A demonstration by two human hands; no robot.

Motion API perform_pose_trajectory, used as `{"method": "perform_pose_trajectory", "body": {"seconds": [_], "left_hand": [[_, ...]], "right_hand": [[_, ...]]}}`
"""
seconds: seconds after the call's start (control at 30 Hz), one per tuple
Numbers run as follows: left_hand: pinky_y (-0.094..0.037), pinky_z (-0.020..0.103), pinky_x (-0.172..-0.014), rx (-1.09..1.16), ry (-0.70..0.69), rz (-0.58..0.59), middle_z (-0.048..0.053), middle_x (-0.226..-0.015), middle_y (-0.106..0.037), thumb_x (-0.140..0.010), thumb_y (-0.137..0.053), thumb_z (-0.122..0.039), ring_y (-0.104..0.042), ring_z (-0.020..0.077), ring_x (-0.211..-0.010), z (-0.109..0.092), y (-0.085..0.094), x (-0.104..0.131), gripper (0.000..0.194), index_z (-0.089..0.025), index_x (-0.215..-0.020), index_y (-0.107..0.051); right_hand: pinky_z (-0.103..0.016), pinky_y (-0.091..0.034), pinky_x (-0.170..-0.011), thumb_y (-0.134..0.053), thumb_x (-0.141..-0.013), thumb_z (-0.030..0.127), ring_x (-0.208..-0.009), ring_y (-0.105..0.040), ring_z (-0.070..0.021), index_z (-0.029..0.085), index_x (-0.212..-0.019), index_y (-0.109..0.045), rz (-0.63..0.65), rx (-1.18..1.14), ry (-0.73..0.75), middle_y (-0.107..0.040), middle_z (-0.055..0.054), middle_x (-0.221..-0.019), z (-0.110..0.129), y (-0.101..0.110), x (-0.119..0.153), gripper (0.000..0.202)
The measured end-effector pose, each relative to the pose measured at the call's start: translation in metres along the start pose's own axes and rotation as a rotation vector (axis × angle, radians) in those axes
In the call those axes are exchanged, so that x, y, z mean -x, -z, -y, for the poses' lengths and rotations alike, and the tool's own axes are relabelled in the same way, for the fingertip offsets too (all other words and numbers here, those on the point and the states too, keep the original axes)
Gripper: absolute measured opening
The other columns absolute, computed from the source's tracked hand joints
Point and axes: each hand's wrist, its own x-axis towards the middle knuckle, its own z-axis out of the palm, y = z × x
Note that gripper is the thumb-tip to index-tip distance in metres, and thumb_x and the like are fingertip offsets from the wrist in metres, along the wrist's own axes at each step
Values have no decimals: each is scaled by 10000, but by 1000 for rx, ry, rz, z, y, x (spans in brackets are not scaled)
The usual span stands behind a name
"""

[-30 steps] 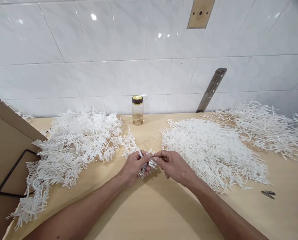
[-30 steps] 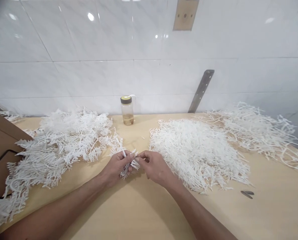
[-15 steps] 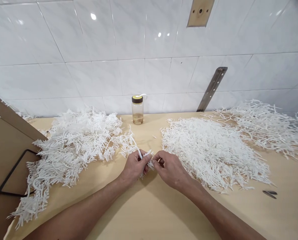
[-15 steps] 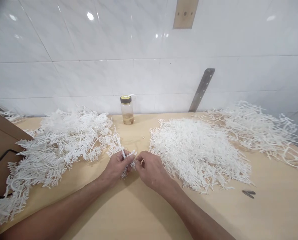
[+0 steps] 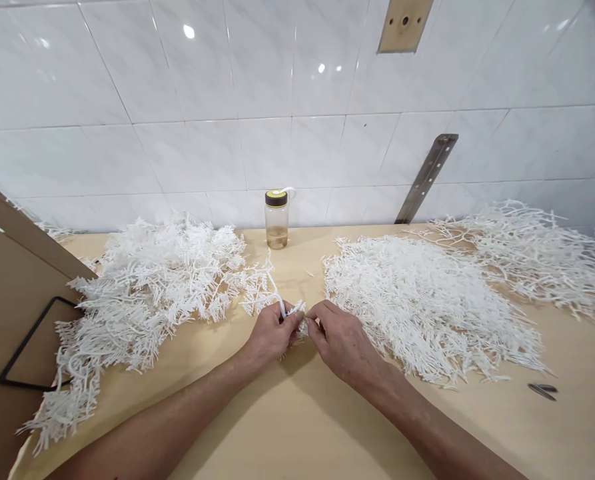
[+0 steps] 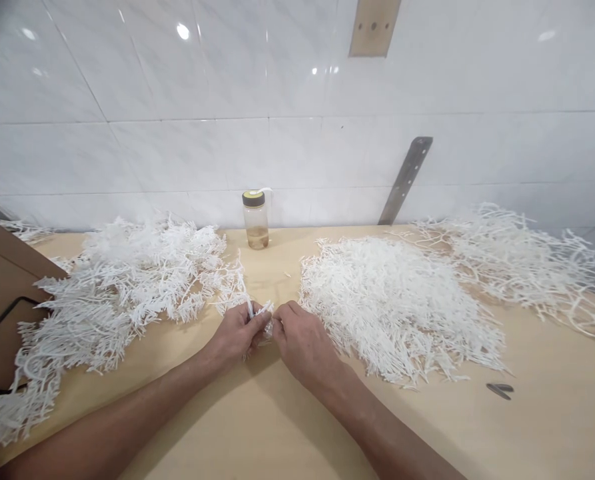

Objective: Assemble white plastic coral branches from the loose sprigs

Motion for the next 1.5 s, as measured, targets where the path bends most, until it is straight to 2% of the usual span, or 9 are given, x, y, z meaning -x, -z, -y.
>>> {"method": "perform_pose_trajectory", "body": {"seconds": [0.1, 0.3, 0.43, 0.67, 0.83, 1.0, 1.13, 1.3, 1.5], "left_hand": [[-318, 195, -429, -31, -19, -8, -51, -468, -472, -813, -624, -429, -401, 79, -430, 0, 1, -1, 331, -193, -630, -482], [-318, 208, -416, 49, 37, 96, -29, -473, -498, -822, -593, -591, -433, 96, -424, -7, 2, 2, 443, -180, -667, -532], [-330, 206, -428, 93, 11, 119, -28, -489, -499, -793, -635, -613, -442, 93, -443, -9, 4, 3, 471, -175, -661, -524], [-253, 206, -418, 60, -36, 126, -56, -468, -444, -783, -652, -617, -347, 66, -418, -3, 6, -1, 488, -185, -641, -477], [-223, 217, -454, 87, -36, 204, -66, -503, -409, -756, -679, -604, -313, 63, -466, -8, 9, -1, 483, -183, -654, -465], [-164, 231, -440, 54, 111, 319, -79, -491, -354, -705, -720, -572, -258, 55, -447, -17, 16, -1, 481, -192, -624, -437], [-142, 231, -433, 73, 153, 253, -85, -492, -348, -692, -720, -569, -229, 47, -428, -15, 15, -2, 479, -197, -635, -424], [-138, 227, -431, 69, 164, 229, -81, -492, -350, -695, -718, -564, -232, 47, -423, -14, 13, -2, 480, -196, -627, -417], [-166, 224, -440, 93, 119, 320, -78, -500, -361, -675, -733, -633, -245, 53, -437, -17, 18, -3, 518, -183, -654, -477]], "right_hand": [[-285, -388, -615, -479, -945, 130, -655, -575, -162, 185, -805, -563, -26, 49, 37, -616, -29, -783, 0, -2, 1, 172], [-271, -398, -621, -479, -966, 163, -662, -574, -146, 185, -859, -572, -115, -37, 37, -617, -23, -812, 0, -1, 0, 144], [-277, -402, -628, -476, -962, 160, -676, -574, -153, 185, -860, -575, -131, -38, 36, -619, -28, -816, 0, 0, -1, 144], [-286, -421, -651, -495, -940, 174, -681, -577, -151, 187, -859, -590, -75, -108, -51, -640, -31, -829, -2, -1, 0, 125], [-265, -400, -592, -539, -876, 152, -636, -550, -138, 201, -790, -551, -32, -153, -148, -611, -2, -767, 1, 0, 1, 100], [-276, -397, -600, -494, -898, 122, -644, -550, -143, 195, -815, -550, 3, -80, -55, -608, -16, -801, 2, 1, 2, 124], [-282, -412, -639, -435, -981, 162, -715, -595, -161, 194, -877, -570, 32, -42, 13, -625, -32, -839, -1, 1, 2, 173], [-283, -406, -623, -433, -971, 145, -716, -586, -170, 183, -875, -561, 21, -2, 57, -613, -46, -833, -2, -2, 3, 165], [-265, -396, -595, -504, -916, 161, -622, -555, -142, 193, -822, -577, 21, -104, -77, -618, -12, -750, 3, -3, 1, 123]]}}
